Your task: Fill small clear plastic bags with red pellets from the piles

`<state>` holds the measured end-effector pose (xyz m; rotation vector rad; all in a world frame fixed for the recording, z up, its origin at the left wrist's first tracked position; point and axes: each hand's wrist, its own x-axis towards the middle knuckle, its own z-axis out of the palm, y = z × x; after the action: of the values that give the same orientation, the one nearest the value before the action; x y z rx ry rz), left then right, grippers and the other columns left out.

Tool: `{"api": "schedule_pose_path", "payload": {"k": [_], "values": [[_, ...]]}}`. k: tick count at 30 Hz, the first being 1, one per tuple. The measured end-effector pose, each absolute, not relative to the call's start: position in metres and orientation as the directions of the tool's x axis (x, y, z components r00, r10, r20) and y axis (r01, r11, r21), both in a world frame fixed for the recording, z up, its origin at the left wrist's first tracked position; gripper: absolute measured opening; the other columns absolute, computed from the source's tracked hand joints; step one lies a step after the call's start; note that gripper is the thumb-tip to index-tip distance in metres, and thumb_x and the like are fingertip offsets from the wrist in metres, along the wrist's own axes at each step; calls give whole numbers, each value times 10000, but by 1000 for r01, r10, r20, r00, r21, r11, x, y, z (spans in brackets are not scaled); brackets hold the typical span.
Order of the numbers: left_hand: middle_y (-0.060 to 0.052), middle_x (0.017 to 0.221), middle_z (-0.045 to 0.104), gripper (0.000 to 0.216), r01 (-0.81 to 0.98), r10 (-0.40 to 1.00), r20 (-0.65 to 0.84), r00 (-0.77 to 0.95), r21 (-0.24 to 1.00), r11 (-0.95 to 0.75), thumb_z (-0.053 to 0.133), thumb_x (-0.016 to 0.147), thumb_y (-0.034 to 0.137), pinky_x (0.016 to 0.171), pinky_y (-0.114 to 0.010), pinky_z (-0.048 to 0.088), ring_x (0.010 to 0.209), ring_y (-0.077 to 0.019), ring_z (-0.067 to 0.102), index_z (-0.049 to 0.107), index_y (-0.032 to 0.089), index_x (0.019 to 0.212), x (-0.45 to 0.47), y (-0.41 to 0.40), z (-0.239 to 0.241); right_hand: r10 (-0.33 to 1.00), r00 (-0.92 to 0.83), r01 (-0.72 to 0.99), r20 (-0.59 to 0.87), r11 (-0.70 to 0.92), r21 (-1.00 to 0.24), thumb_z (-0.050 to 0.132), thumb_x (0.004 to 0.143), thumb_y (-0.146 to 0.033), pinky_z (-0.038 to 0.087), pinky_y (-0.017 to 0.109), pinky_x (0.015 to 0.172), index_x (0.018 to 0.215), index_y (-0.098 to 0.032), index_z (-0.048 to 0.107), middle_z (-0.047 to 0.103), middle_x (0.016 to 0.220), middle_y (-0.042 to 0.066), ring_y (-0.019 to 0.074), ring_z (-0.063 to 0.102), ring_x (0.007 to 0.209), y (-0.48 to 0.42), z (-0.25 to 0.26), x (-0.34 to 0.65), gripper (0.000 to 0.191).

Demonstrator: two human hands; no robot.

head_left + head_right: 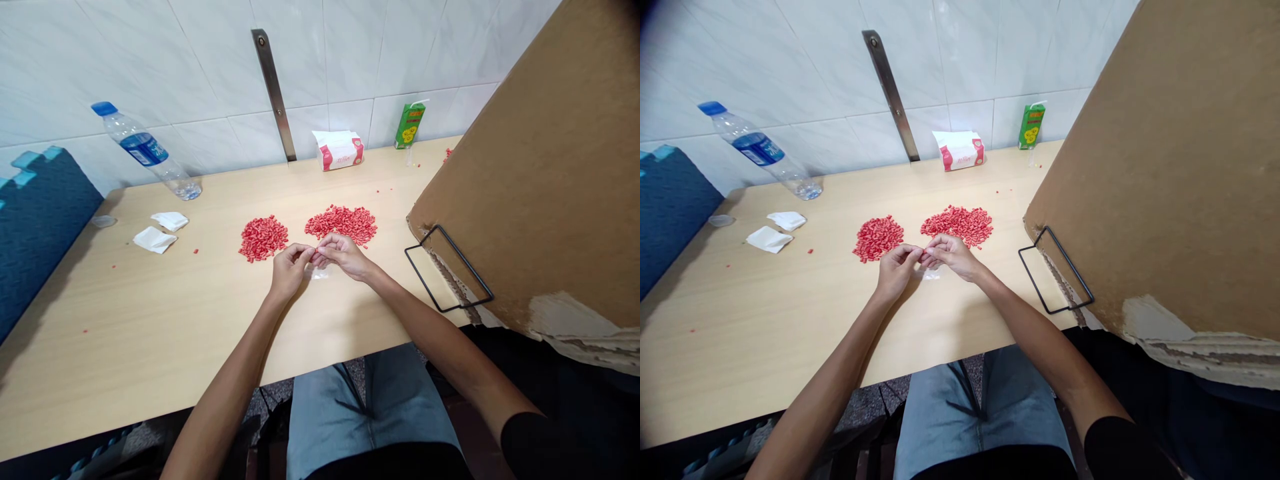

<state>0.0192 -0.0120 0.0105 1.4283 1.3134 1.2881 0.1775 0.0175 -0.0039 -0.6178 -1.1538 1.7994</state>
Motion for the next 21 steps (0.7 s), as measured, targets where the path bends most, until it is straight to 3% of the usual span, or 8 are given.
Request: {"api": "schedule_pose_path", "payload": {"k": [14,21], "values": [[-42,718,699,196,197,985,163,-51,969,-150,665,733,354,692,-295,507,699,-168,626,687,159,731,19,-10,12,874,-482,-418,59,-170,-893,794,685,-426,542,229,600,809,-157,564,736,717,23,128,703,628,17,-4,177,375],[-45,773,700,209,236,983,181,-20,957,-171,607,805,354,715,-283,508,736,-163,637,675,157,790,20,-12,8,914,-402,-421,51,-135,-897,803,667,-419,543,240,608,806,-153,594,727,704,20,129,695,617,16,-6,174,365]]}}
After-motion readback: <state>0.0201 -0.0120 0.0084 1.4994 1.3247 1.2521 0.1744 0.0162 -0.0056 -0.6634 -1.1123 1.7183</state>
